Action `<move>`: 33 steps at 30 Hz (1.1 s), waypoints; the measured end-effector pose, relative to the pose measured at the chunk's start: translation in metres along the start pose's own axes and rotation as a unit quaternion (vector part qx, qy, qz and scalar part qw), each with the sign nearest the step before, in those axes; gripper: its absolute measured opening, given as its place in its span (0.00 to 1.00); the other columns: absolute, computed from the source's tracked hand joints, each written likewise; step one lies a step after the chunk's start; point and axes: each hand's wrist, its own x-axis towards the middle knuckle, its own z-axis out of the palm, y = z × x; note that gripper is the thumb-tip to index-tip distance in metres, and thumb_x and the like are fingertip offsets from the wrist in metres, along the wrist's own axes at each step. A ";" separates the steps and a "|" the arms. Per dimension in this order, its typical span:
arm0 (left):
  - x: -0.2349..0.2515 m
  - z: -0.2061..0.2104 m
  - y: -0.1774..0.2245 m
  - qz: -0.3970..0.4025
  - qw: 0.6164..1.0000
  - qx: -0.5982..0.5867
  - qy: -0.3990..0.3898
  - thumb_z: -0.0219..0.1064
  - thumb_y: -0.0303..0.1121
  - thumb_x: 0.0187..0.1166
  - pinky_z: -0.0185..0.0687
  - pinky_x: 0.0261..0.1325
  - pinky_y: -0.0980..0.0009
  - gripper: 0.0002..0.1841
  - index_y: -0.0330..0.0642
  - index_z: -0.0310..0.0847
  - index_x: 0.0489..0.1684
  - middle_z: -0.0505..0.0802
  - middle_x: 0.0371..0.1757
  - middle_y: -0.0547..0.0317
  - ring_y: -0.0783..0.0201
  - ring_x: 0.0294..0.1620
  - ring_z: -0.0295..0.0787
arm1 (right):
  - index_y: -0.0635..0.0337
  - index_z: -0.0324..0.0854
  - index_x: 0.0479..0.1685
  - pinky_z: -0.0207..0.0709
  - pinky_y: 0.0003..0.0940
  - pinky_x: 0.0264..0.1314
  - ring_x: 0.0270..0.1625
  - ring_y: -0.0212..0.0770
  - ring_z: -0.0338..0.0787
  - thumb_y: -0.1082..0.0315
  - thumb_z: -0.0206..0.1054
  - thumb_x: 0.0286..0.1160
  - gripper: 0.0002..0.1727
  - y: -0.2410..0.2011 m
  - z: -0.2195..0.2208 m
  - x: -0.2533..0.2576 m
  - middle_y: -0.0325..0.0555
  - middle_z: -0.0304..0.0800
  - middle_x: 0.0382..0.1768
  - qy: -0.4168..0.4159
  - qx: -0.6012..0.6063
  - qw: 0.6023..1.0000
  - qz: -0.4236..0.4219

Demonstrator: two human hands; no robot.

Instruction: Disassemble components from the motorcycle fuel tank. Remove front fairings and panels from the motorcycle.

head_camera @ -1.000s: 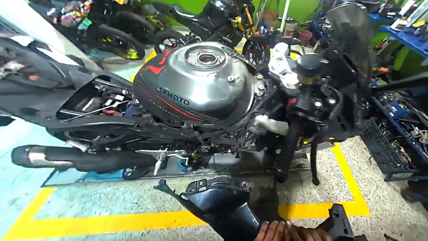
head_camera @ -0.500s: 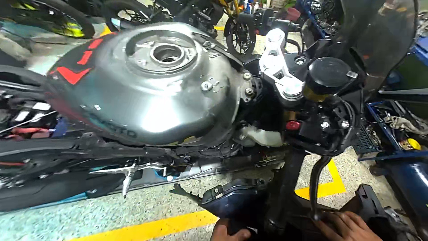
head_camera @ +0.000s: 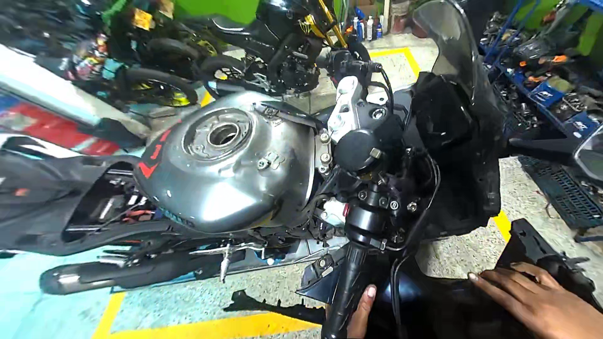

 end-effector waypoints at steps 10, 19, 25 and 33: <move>0.041 -0.032 0.001 0.085 0.995 0.004 0.048 0.75 0.22 0.69 0.88 0.54 0.82 0.06 0.47 0.91 0.32 0.96 0.33 0.83 0.89 0.42 0.91 | 0.47 0.64 0.88 0.67 0.69 0.75 0.68 0.64 0.87 0.41 0.84 0.52 0.56 -0.018 0.016 0.036 0.60 0.87 0.67 0.032 0.081 0.996 0.022; 0.108 -0.055 0.018 0.100 0.995 -0.008 -0.018 0.79 0.18 0.62 0.94 0.56 0.72 0.11 0.38 0.93 0.40 0.99 0.39 0.68 0.76 0.44 0.97 | 0.43 0.64 0.88 0.56 0.71 0.81 0.84 0.56 0.72 0.25 0.73 0.57 0.56 -0.068 0.024 0.022 0.50 0.73 0.84 0.157 -0.015 0.959 0.237; 0.119 -0.061 0.021 0.122 0.990 0.029 -0.067 0.79 0.17 0.62 0.93 0.57 0.74 0.09 0.35 0.92 0.39 0.99 0.39 0.69 0.79 0.44 0.95 | 0.69 0.49 0.92 0.65 0.57 0.84 0.86 0.62 0.66 0.41 0.61 0.79 0.50 -0.079 0.103 -0.005 0.69 0.60 0.87 0.397 0.317 0.651 0.564; 0.142 -0.077 0.021 0.202 0.964 0.165 -0.059 0.79 0.25 0.69 0.91 0.62 0.71 0.09 0.27 0.89 0.39 0.97 0.41 0.61 0.79 0.48 0.94 | 0.48 0.64 0.85 0.86 0.56 0.55 0.61 0.53 0.90 0.37 0.38 0.90 0.35 -0.078 0.159 0.084 0.52 0.87 0.66 0.401 0.722 0.271 0.494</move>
